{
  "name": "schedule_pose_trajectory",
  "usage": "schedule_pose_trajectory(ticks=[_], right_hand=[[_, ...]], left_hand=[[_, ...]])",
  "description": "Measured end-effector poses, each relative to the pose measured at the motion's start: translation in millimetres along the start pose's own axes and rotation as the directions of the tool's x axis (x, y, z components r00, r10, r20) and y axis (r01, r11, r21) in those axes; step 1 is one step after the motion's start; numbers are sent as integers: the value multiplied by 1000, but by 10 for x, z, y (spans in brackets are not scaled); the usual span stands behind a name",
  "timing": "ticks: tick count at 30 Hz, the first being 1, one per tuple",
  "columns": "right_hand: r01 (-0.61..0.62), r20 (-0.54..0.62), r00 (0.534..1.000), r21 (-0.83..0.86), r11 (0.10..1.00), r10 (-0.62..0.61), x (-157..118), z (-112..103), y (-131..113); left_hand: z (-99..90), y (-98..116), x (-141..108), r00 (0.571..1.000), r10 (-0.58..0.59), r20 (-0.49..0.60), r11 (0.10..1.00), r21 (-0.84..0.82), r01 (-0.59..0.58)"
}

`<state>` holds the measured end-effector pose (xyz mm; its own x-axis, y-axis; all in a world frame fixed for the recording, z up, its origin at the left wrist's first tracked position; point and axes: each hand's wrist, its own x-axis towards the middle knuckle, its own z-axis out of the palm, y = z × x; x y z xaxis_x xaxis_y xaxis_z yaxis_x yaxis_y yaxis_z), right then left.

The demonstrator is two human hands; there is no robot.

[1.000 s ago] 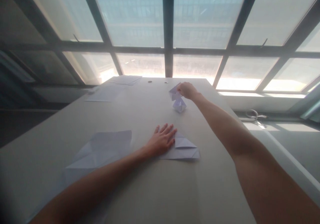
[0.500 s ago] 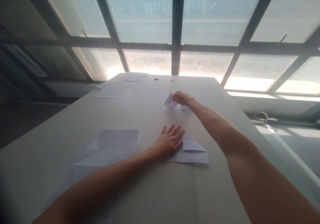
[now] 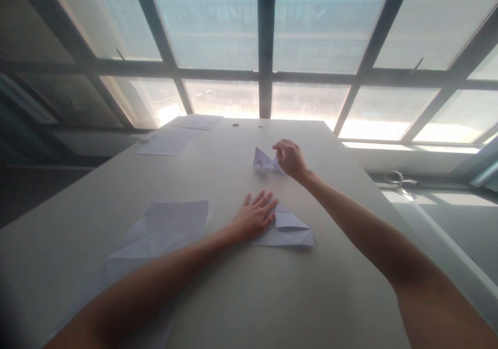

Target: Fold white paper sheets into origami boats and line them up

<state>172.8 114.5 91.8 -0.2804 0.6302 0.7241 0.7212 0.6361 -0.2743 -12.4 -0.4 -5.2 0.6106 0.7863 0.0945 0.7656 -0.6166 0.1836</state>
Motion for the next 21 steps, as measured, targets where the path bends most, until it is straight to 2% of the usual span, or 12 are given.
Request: schedule_pose_trajectory(ticks=[2,4,6,9,12,14,21], right_hand=[[-127,-79,988,53,991,131,-373,-40,-183],[-212,-31,976,66,975,215,-788,-16,-378],[-251,131,960,17,968,247,-1175,42,-544],[-253,357,889,-144,957,289,-1586,110,-672],[-249,466,814,-260,933,347,-1764,97,-662],[-249,494,789,-286,925,366,-1803,53,-623],[-209,541,772,-279,937,333,-1838,-51,-592]], left_hand=[[0,-3,9,1000,6,9,1000,-5,-6],[0,0,19,999,32,26,999,-7,-32],[2,13,32,997,69,33,998,-9,-69],[7,43,54,996,84,27,996,-14,-84],[12,62,70,997,65,36,998,-10,-64],[19,64,74,998,45,41,999,2,-45],[50,51,76,999,-46,-11,998,40,47]])
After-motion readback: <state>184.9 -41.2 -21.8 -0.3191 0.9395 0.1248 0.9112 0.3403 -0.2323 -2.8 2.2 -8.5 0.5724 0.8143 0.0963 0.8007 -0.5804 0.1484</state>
